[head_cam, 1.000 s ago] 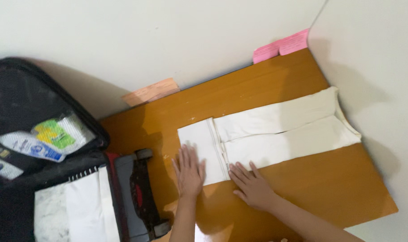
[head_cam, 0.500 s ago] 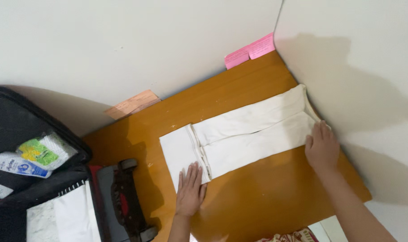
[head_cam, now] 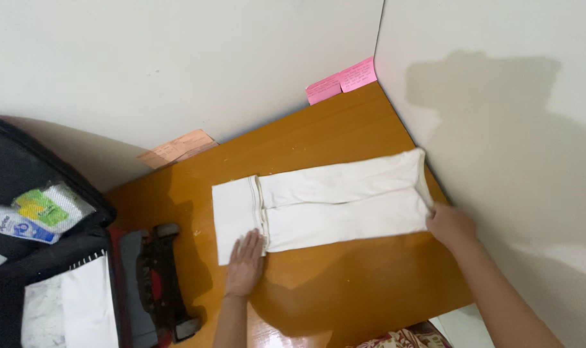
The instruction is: The person folds a white t-shirt on a table by repeatedly smoothing the fabric and folding the sides inward until it forms a small rectangular bundle.
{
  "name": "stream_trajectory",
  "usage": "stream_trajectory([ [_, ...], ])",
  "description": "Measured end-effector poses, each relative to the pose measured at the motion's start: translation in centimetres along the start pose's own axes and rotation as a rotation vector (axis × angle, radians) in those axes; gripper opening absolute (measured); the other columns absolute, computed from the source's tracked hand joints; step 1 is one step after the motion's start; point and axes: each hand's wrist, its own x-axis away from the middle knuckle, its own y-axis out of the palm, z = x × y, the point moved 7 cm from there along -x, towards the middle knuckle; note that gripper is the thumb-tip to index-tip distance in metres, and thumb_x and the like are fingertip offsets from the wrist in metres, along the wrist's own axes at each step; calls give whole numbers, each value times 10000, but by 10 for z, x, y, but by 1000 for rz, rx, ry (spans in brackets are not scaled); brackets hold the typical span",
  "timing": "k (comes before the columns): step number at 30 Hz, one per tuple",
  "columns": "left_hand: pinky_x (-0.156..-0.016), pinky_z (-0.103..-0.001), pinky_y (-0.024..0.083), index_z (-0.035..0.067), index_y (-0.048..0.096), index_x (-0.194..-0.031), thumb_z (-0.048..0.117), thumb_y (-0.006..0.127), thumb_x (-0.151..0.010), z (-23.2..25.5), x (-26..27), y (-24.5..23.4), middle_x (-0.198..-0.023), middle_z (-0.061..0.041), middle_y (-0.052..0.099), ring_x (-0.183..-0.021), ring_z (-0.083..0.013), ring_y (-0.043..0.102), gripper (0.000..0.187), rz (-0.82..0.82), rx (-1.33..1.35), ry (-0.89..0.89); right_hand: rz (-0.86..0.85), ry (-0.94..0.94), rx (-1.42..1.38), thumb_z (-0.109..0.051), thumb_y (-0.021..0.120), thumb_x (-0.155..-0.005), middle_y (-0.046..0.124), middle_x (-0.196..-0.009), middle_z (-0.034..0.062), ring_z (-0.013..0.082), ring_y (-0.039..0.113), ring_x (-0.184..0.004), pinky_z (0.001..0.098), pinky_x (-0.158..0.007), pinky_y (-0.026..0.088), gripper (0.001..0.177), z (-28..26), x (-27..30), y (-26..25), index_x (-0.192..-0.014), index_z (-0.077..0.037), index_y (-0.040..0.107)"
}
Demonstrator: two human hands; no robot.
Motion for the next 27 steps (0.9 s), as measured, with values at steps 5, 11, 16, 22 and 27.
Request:
stream_trajectory([
  [5, -1219, -478, 198, 51, 413, -1512, 218, 526, -857, 11, -15, -34, -1589, -112, 390, -1483, -260, 331, 685, -3, 145, -117, -237, -52, 73, -471, 648, -927, 765, -1118, 120, 304, 723, -1031, 434, -911, 568, 420, -6, 23, -3, -1153, -126, 725],
  [11, -1259, -489, 233, 82, 421, -1546, 253, 422, -1069, 119, -108, -14, -1629, -94, 425, -1513, -258, 380, 506, 209, 284, 150, 279, -281, 59, -352, 495, -1071, 754, -1176, 83, 288, 694, -1145, 430, -994, 554, 341, -54, 28, -31, -1089, -101, 725],
  [16, -1282, -497, 174, 187, 364, -1605, 153, 406, -1021, 228, -199, 1, -1685, -19, 334, -1553, -230, 283, 587, 16, 183, 273, 384, -659, 124, -428, 437, -1003, 294, -1678, 77, 275, 251, -1525, 505, -1207, 194, 594, -100, 30, 3, -1507, -113, 456],
  [22, -1187, -578, 121, 254, 268, -1591, 348, 380, -1019, 253, -244, -3, -1713, -40, 190, -1534, -266, 173, 590, -336, 253, 43, 405, -552, 49, -546, 411, -1007, 185, -1685, 120, 293, 142, -1549, 578, -1206, 88, 754, -75, 30, 15, -1588, -73, 327],
  [27, -1227, -556, 164, 143, 328, -1572, 309, 411, -1032, 268, -260, 8, -1668, -69, 272, -1536, -284, 254, 571, -142, 80, 131, 413, -424, 77, -481, 441, -986, 284, -1659, 102, 285, 223, -1556, 591, -1231, 114, 704, -66, 23, 11, -1547, -59, 387],
])
